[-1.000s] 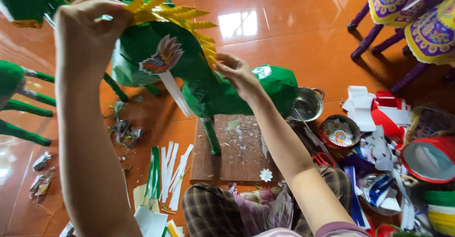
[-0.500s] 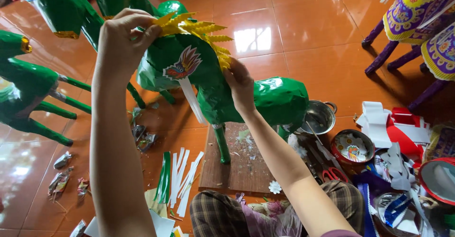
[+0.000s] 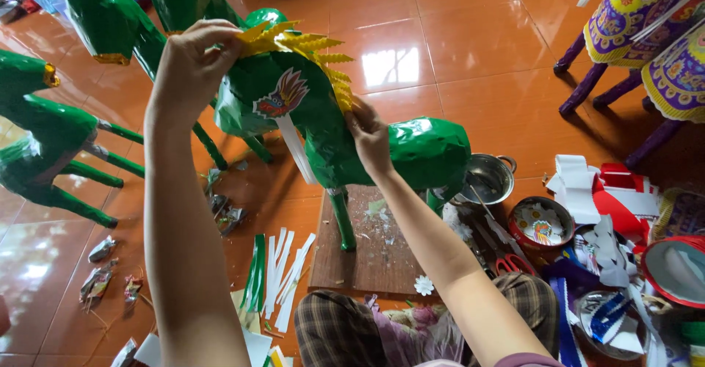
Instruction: Decorate a green paper-mache horse with colorful paper strips and decorative panels
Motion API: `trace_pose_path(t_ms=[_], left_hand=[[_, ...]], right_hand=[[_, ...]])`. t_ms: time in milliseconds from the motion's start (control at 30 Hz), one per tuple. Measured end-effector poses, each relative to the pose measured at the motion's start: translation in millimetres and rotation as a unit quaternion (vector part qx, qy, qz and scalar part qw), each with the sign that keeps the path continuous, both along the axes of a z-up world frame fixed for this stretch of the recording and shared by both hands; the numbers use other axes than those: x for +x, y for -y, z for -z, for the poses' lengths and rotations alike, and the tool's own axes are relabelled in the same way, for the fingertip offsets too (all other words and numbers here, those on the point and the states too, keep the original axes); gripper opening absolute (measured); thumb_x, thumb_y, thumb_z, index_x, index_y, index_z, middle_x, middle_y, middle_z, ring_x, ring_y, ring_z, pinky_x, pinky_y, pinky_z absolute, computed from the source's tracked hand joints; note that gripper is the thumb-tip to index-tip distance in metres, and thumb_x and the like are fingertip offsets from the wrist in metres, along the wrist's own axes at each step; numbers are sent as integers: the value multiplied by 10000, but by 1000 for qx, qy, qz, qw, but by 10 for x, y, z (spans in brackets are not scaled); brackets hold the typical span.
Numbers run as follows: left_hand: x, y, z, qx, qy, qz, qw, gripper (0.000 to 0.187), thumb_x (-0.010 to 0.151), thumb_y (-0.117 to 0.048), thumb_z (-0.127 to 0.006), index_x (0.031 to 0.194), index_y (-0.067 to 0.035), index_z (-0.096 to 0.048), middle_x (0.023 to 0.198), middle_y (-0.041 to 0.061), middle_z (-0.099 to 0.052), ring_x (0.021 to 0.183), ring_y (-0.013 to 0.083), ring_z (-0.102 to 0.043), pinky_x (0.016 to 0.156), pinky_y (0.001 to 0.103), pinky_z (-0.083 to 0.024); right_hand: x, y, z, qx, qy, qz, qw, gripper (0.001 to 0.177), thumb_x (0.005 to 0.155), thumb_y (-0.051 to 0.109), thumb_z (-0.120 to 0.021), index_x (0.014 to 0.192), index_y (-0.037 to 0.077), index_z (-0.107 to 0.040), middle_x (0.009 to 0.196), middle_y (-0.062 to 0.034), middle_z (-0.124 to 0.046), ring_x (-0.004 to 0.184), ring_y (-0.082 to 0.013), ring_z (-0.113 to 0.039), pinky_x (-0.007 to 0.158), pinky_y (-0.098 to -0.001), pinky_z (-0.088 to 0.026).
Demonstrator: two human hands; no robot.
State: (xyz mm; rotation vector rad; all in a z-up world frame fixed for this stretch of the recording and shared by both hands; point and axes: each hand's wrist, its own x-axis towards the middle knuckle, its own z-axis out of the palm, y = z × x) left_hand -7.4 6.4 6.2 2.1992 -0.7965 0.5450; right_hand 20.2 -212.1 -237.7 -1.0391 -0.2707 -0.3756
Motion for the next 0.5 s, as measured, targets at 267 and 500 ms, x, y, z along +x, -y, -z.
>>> trace_pose_path(t_ms=[267,500], left_hand=[[-169,-5,-63,2,6,-27,1000,187,1110,-169,-610,1233,-34,-573,1233,139,-641,1257,287,-621,999,424,-510],[494,-681,624,44,60,34,997,281,1232,3,-573,1479,120,-505,1250,234,-524,1064,318,-527,982,420,-467]], right_hand=[[-841,701,216,-82,-94,31,992,426,979,29,-605,1396,-1,-522,1081,-127,-752,993,-174,-699,883,-230,-576],[-1584,1742,1153,-110,-238,-15,965,183,980,28,-601,1111,-18,-720,897,-81,-725,804,-122,-659,726,-223,-518]])
